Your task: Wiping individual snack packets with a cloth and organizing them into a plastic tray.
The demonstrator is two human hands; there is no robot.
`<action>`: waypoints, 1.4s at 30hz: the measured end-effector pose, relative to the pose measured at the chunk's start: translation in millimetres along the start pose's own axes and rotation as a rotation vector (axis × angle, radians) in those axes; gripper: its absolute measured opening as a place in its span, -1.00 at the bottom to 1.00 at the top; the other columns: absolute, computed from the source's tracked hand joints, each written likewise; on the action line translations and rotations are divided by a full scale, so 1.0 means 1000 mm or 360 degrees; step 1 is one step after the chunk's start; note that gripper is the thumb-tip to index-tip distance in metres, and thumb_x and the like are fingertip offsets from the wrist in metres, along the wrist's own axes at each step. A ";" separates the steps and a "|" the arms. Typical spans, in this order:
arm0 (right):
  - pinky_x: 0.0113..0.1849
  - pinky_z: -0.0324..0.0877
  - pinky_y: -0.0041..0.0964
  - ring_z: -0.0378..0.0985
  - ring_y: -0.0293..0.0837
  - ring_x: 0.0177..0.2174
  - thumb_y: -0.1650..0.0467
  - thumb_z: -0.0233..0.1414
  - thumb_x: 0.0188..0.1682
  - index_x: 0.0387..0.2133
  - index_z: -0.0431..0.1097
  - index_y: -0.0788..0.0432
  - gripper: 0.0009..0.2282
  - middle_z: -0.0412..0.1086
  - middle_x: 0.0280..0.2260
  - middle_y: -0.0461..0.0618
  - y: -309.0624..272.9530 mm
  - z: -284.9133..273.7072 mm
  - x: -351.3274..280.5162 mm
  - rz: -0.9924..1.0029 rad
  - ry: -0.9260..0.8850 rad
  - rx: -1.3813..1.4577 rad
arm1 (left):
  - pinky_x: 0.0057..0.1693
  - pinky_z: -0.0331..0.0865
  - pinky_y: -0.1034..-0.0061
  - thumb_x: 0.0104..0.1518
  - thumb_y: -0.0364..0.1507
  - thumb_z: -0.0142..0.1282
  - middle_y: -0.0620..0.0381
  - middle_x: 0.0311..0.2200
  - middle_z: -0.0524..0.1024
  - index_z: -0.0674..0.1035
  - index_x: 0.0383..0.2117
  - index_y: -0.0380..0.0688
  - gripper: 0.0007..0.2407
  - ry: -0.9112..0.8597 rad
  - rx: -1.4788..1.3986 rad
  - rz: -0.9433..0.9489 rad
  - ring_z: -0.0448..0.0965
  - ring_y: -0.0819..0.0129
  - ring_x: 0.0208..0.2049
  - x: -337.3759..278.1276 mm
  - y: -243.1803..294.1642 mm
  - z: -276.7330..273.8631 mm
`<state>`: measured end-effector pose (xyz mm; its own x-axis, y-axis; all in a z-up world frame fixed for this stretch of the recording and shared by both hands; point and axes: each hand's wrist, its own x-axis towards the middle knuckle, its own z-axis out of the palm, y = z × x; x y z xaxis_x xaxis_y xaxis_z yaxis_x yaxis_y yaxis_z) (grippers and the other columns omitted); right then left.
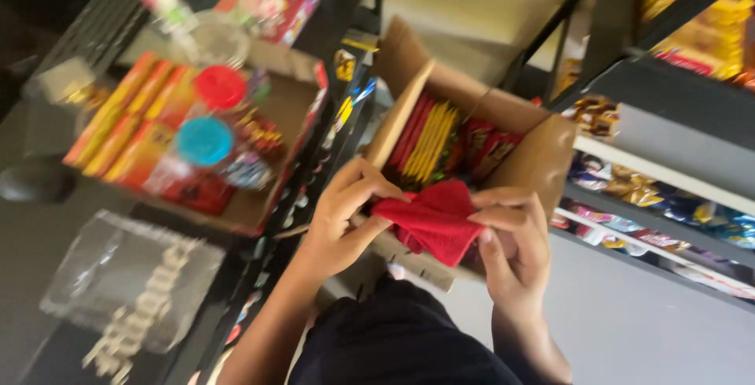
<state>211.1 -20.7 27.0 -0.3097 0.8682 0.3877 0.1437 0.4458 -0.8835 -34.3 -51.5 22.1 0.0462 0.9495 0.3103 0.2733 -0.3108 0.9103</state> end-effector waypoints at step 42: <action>-0.27 0.27 -0.22 0.43 0.03 -0.31 0.70 0.14 -0.15 -0.22 0.49 0.22 -0.74 0.38 -0.30 0.06 -0.267 0.336 -0.079 -0.1357 -0.1245 0.0191 | -0.12 0.40 0.35 0.21 -0.59 0.27 0.05 -0.16 0.45 0.57 -0.15 -0.13 -0.84 0.1854 0.1899 -0.0841 0.53 0.14 -0.21 -0.416 0.239 -0.143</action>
<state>-118.9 -281.5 144.2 -0.7650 -0.0936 0.6372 -0.4678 0.7608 -0.4499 -125.1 -526.6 150.2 -0.7808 0.2394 0.5771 0.5500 0.7016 0.4531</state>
